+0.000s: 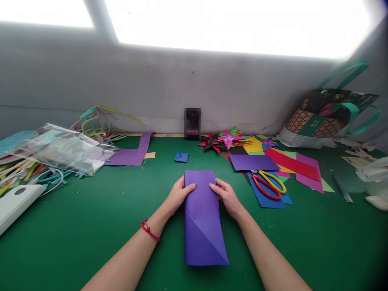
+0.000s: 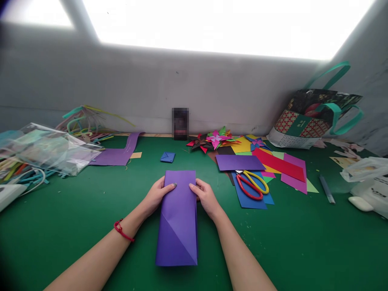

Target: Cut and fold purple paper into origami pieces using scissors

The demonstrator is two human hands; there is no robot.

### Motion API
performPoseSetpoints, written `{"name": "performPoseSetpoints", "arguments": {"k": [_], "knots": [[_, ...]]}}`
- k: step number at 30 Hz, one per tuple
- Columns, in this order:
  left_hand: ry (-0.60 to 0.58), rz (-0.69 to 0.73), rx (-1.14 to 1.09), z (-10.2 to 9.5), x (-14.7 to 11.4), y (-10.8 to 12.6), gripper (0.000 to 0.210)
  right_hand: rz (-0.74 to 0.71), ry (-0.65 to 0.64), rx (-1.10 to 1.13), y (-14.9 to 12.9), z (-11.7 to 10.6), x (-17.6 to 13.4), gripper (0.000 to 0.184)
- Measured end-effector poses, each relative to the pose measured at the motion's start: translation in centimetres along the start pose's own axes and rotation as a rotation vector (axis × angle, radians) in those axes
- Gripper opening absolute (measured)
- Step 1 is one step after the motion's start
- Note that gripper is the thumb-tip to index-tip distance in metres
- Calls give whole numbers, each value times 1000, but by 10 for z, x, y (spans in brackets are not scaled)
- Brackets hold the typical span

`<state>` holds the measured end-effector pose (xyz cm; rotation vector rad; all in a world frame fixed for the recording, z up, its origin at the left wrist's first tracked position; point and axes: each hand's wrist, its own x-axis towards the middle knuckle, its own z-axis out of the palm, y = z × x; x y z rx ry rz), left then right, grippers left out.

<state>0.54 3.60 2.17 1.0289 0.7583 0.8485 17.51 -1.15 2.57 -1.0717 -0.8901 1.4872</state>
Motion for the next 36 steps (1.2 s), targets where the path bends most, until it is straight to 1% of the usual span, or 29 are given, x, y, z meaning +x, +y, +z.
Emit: {"name": "performPoseSetpoints", "arguments": {"k": [3, 5, 9, 11, 15, 21, 27, 31, 34, 36], "knots": [[-17, -4, 7, -1, -1, 1, 43, -8, 9, 8, 1, 0, 1, 22], [-34, -15, 14, 0, -2, 3, 43, -21, 46, 14, 2, -1, 2, 18], [-84, -44, 40, 1, -4, 5, 43, -152, 224, -52, 6, -5, 7, 19], [-109, -49, 49, 2, -5, 5, 42, -193, 271, -86, 8, -8, 9, 19], [-124, -61, 69, 1, -3, 4, 42, -184, 263, -116, 11, -10, 9, 20], [-118, -64, 85, 0, -2, 3, 42, -176, 294, -131, 13, -9, 11, 25], [-125, -57, 107, -1, -1, 2, 43, -190, 263, -103, 15, -8, 13, 28], [-134, -54, 118, 0, -2, 4, 41, -183, 272, -111, 18, -12, 15, 28], [-113, -51, 123, 0, -2, 3, 39, -167, 267, -120, 18, -15, 16, 28], [-69, -45, 118, 0, -1, 1, 35, -168, 269, -130, 17, -15, 15, 27]]}}
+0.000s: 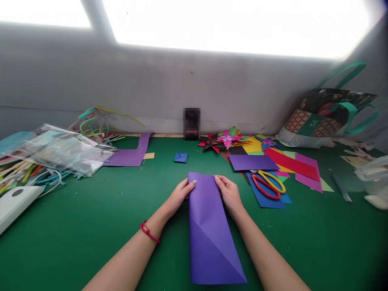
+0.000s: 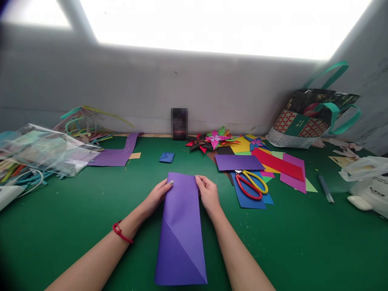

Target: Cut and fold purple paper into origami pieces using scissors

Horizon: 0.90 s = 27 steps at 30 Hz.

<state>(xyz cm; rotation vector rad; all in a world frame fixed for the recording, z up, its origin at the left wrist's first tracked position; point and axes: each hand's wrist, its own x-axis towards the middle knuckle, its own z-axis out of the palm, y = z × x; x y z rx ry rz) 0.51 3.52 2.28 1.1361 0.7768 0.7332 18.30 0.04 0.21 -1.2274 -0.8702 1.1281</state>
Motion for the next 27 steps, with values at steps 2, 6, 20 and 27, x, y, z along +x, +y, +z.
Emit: {"name": "performPoseSetpoints", "arguments": {"k": [2, 6, 20, 27], "knots": [[68, 22, -7, 0, 2, -2, 34, -3, 2, -21, -2, 0, -1, 26], [150, 75, 47, 0, 3, -1, 34, 22, -17, -72, -3, 1, -2, 28], [140, 73, 99, 1, 3, 0, 28, -1, 3, -150, -5, -1, 0, 33], [109, 48, 56, -2, 3, 2, 31, -33, 3, -95, -3, -1, -1, 33]]}}
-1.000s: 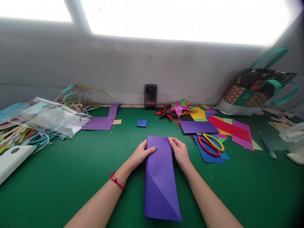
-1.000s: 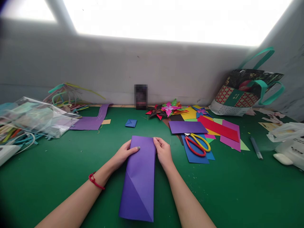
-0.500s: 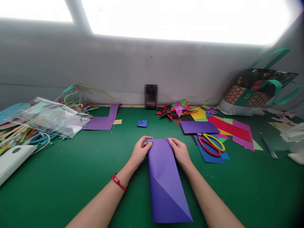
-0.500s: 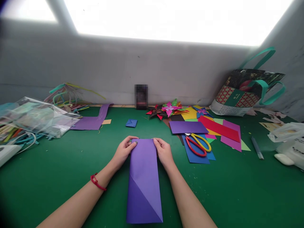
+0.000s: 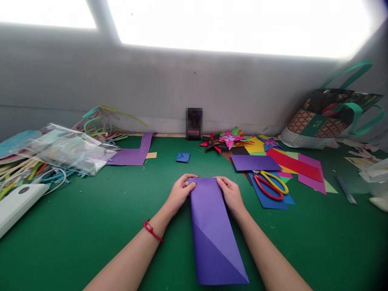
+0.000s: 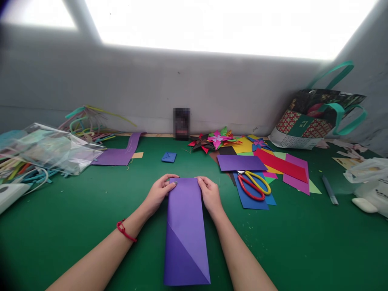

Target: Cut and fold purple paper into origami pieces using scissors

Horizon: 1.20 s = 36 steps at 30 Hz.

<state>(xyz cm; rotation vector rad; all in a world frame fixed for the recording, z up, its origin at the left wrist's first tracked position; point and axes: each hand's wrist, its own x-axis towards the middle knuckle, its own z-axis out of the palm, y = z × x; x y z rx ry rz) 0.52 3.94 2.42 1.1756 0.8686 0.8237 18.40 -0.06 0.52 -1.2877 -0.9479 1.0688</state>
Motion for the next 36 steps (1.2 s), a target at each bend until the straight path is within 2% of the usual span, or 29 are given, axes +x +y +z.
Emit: {"name": "performPoseSetpoints", "arguments": {"k": [7, 15, 19, 26, 30, 36], "knots": [[-3, -85, 42, -4, 2, 0, 34, 40, -32, 29, -5, 0, -1, 34], [19, -89, 104, -2, 2, 2, 32, -1, -50, 50, -5, 1, -1, 30], [-10, -42, 51, -3, 1, 0, 30, 70, -68, 95, -9, 1, -3, 31], [-58, -67, -164, -2, -3, 3, 32, 209, -184, 380, -23, 1, -11, 31], [-93, -85, -244, 0, -6, 6, 31, 218, -226, 432, -20, -3, -12, 28], [-101, -94, -235, 1, -7, 6, 32, 208, -196, 481, -12, -5, -12, 33]]}}
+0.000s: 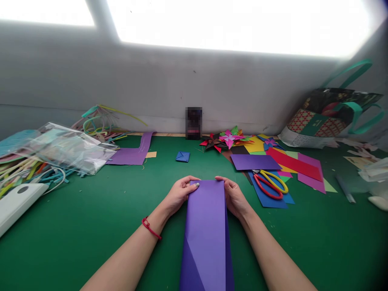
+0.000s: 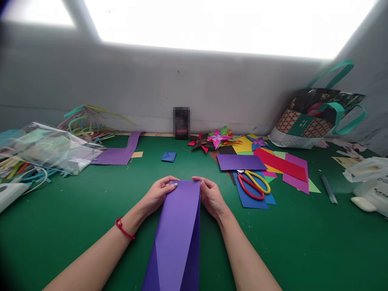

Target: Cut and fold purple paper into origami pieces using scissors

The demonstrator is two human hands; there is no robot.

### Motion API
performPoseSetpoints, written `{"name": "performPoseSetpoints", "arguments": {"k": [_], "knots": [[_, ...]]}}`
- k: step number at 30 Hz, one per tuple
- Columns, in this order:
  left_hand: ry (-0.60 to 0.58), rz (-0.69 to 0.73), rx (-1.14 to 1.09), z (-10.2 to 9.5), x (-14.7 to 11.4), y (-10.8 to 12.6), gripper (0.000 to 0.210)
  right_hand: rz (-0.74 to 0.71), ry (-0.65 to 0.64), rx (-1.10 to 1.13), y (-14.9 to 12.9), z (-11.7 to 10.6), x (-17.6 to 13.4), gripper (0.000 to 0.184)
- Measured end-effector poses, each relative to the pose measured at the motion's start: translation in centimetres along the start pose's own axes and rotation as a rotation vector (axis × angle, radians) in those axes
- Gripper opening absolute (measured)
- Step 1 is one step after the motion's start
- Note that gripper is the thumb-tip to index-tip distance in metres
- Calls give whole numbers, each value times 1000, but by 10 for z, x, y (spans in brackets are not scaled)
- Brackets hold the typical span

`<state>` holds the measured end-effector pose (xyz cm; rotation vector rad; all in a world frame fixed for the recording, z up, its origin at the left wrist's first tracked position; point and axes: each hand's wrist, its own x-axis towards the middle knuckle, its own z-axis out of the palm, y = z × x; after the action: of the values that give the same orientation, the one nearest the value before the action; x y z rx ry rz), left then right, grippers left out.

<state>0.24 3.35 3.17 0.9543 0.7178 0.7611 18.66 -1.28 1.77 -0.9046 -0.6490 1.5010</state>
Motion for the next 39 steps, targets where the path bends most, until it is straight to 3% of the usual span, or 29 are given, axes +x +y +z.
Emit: {"name": "performPoseSetpoints", "arguments": {"k": [17, 31, 39], "knots": [[51, 47, 148, 2, 0, -1, 36, 5, 8, 1, 2, -3, 0, 36], [51, 76, 183, -2, 2, -2, 31, 20, -9, 30, -4, 4, -1, 17], [147, 152, 331, -8, 6, -6, 27, -4, 86, -191, -2, 6, 6, 33]]}}
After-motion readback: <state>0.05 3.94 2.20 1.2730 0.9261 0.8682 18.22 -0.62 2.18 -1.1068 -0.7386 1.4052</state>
